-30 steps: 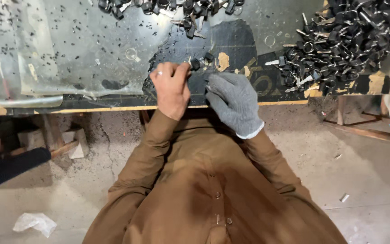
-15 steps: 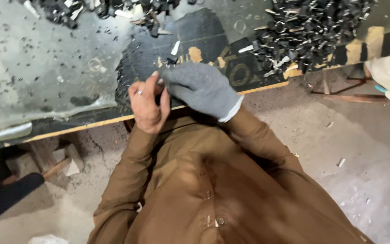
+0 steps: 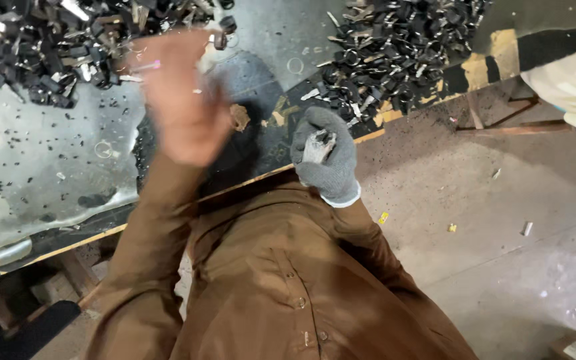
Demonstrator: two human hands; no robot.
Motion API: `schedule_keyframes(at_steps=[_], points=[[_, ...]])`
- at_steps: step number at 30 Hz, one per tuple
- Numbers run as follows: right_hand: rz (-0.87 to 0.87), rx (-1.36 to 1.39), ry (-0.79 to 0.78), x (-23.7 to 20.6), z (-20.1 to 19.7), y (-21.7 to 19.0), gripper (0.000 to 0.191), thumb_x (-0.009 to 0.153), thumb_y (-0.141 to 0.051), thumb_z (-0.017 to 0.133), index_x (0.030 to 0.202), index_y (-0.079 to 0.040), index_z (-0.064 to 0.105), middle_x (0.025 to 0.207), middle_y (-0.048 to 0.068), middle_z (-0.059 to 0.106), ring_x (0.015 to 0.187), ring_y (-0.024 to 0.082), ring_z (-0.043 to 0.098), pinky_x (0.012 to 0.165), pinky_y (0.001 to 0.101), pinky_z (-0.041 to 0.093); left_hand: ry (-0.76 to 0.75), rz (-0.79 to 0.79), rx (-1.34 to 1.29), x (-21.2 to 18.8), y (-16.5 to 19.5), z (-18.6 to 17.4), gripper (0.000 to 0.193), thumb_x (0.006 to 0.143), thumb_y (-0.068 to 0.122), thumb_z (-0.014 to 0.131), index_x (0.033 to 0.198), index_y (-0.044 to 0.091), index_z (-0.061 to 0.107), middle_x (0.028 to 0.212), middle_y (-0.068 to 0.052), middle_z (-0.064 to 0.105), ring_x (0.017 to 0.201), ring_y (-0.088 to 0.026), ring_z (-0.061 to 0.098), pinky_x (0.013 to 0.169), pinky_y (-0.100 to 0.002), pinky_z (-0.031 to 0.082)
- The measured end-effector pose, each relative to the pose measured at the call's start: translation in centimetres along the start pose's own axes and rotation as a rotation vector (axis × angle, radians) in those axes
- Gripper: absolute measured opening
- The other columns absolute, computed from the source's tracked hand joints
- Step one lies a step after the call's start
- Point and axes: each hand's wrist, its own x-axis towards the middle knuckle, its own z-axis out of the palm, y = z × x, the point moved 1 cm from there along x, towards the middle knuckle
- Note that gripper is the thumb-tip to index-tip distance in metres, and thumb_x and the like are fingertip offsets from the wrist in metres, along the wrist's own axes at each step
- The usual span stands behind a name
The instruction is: The person sits at a workshop table covered with piles of small black metal components and sorts through them one at a time, picking pieces from a pile, handling and checking each piece with both hands, and setting pieces back down on the table while working through the piles.
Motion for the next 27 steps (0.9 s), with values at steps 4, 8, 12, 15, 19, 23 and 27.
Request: schedule_keyframes(at_steps=[4,8,12,15,19,23,27], points=[[0.043,0.097,-0.022,-0.3,-0.8,0.5,0.075,0.069,0.006,0.080,0.138,0.002,0.053,0.104,0.013,0.063,0.084,0.022,0.064,0.070,0.0334,0.056,-0.394,0.187,-0.318,2.4,3.5,10.7,0.089,0.075,0.008,0.080,0.150,-0.001,0.033,0.107,-0.014,0.067,0.100,-0.040,0.060,0.084,-0.049,0.045],[0.098,0.089,-0.021,-0.8,-1.0,0.6,0.072,0.068,0.008,0.079,0.135,0.002,0.054,0.101,0.013,0.064,0.081,0.021,0.063,0.067,0.0333,0.056,-0.358,0.264,-0.211,1.9,2.5,10.7,0.079,0.079,-0.002,0.070,0.151,-0.002,0.037,0.105,-0.017,0.064,0.097,-0.039,0.059,0.085,-0.050,0.045],[0.139,-0.116,-0.087,0.0,0.0,-0.4,0.065,0.073,0.006,0.082,0.133,0.001,0.059,0.103,0.011,0.066,0.092,0.019,0.064,0.080,0.0329,0.056,-0.121,-0.033,-0.224,-1.2,0.9,3.8,0.050,0.086,-0.007,0.063,0.134,0.007,0.063,0.101,-0.020,0.056,0.093,-0.039,0.057,0.083,-0.045,0.046],[0.030,-0.423,-0.198,0.9,1.7,-1.7,0.057,0.075,0.000,0.085,0.128,-0.002,0.063,0.109,0.010,0.068,0.101,0.018,0.066,0.091,0.0331,0.056,-0.114,-0.052,-0.103,-3.6,2.6,0.2,0.043,0.078,-0.006,0.064,0.120,0.005,0.066,0.098,-0.019,0.057,0.091,-0.040,0.056,0.079,-0.048,0.045],[-0.180,-0.640,-0.442,1.4,4.1,-3.6,0.055,0.075,-0.008,0.086,0.125,-0.003,0.065,0.118,0.011,0.071,0.106,0.020,0.069,0.092,0.0336,0.058,-0.190,-0.196,-0.500,-8.7,7.6,-2.0,0.021,0.084,0.007,0.075,0.104,0.007,0.069,0.095,-0.012,0.068,0.085,-0.032,0.068,0.076,-0.040,0.054],[-0.210,-0.889,-0.618,1.5,5.9,-4.6,0.047,0.074,-0.017,0.088,0.114,-0.006,0.067,0.103,0.011,0.073,0.089,0.023,0.075,0.079,0.0342,0.060,-0.111,-0.158,-0.505,-11.0,7.9,-2.2,0.023,0.083,0.004,0.073,0.105,0.006,0.070,0.097,-0.012,0.067,0.087,-0.031,0.066,0.075,-0.039,0.053],[-0.312,-1.369,-0.236,3.3,7.7,-4.2,0.039,0.083,-0.011,0.073,0.121,-0.007,0.066,0.096,0.012,0.070,0.088,0.034,0.068,0.077,0.0444,0.054,-0.135,0.062,0.124,-8.5,2.7,0.3,0.032,0.075,0.000,0.067,0.106,0.009,0.069,0.092,-0.012,0.060,0.092,-0.033,0.057,0.079,-0.043,0.042]])
